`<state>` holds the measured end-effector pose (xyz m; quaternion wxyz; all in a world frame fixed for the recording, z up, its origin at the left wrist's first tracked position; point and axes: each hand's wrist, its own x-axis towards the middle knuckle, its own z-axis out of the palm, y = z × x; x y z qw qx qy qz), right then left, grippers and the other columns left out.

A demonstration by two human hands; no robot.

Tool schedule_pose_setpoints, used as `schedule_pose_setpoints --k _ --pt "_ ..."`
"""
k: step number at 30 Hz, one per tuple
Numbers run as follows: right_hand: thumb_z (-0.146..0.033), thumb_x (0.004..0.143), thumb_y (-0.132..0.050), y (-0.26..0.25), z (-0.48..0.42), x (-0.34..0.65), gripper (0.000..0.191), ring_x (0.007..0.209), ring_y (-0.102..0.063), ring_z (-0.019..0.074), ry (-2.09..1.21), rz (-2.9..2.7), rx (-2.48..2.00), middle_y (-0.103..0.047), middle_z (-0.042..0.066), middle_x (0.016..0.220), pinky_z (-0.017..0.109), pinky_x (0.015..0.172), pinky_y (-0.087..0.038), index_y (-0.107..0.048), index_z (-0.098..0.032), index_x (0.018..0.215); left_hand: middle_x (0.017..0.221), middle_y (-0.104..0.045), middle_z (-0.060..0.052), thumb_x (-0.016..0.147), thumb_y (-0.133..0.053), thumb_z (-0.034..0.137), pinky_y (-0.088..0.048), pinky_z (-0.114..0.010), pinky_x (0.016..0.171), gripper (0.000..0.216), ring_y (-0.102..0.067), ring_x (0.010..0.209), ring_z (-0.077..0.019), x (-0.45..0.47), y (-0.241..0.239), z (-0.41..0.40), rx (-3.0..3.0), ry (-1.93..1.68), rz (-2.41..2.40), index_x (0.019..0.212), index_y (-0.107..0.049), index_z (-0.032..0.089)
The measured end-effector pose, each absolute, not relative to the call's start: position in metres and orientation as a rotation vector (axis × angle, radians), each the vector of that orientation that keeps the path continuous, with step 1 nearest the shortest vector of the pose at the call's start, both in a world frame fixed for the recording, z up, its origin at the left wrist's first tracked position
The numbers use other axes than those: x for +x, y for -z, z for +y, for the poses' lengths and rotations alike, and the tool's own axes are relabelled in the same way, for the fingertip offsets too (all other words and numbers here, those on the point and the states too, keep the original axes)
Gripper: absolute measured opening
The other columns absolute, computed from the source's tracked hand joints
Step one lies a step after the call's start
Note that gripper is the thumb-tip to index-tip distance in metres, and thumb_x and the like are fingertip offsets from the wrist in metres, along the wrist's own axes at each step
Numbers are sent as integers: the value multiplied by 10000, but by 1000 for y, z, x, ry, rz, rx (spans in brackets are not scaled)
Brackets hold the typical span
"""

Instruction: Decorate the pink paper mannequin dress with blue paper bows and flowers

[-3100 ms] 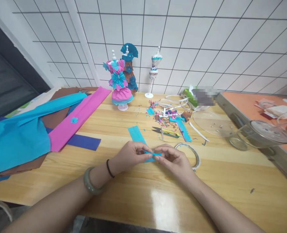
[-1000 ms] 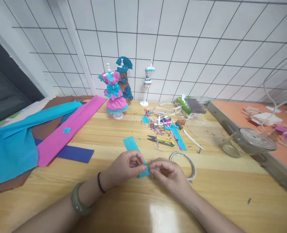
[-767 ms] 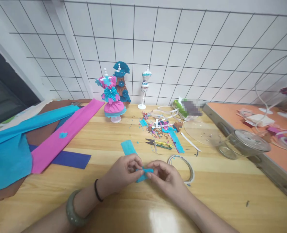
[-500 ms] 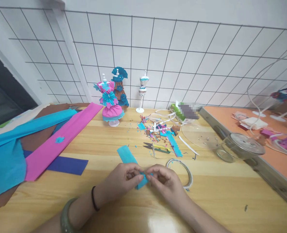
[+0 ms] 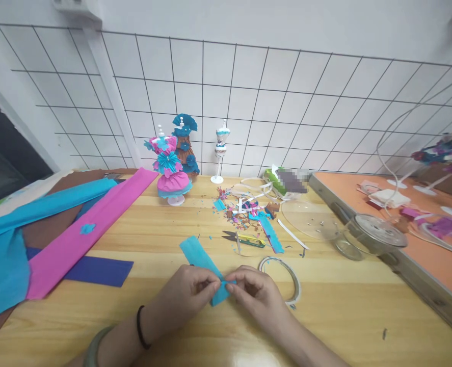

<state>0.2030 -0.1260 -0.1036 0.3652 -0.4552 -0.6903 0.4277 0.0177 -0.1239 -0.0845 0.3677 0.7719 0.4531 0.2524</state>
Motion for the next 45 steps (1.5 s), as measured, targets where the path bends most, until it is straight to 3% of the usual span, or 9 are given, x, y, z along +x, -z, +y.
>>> schedule_pose_setpoints --k 5,10,24,37,45 --pt "-303 776 -566 102 -127 204 192 539 -469 112 -1078 -1797 -1149 -555 31 641 236 526 -383 -662 -137 777 594 -607 0 810 -459 267 -360 -174 542 254 -495 551 -90 18 85 -124 2045 -691 1136 734 -666 141" --pt "-271 794 -551 101 -125 204 154 611 -514 125 -1065 -1806 -1055 -590 57 743 241 567 -410 -649 -152 785 574 -606 -2 802 -464 249 -370 -177 543 255 -504 546 -90 17 86 -124 2052 -707 1135 693 -667 138" --pt "-325 776 -568 111 -124 205 196 523 -471 102 -1193 -1689 -1115 -542 14 646 226 503 -396 -627 -152 845 757 -653 -78 729 -562 251 -443 -244 616 201 -575 675 -142 21 95 -122 1556 -822 1149 850 -619 101" --pt "-314 790 -565 103 -126 207 181 523 -514 88 -1296 -1639 -1031 -564 25 711 221 512 -424 -640 -157 838 609 -525 14 731 -585 295 -404 -202 534 183 -485 564 -84 20 88 -121 1381 -867 1047 788 -560 123" --pt "-327 781 -572 97 -127 208 183 565 -538 101 -1334 -1622 -1007 -601 51 789 228 518 -447 -655 -167 810 646 -550 1 747 -571 292 -408 -205 559 173 -487 584 -81 21 86 -122 1407 -860 989 786 -582 124"
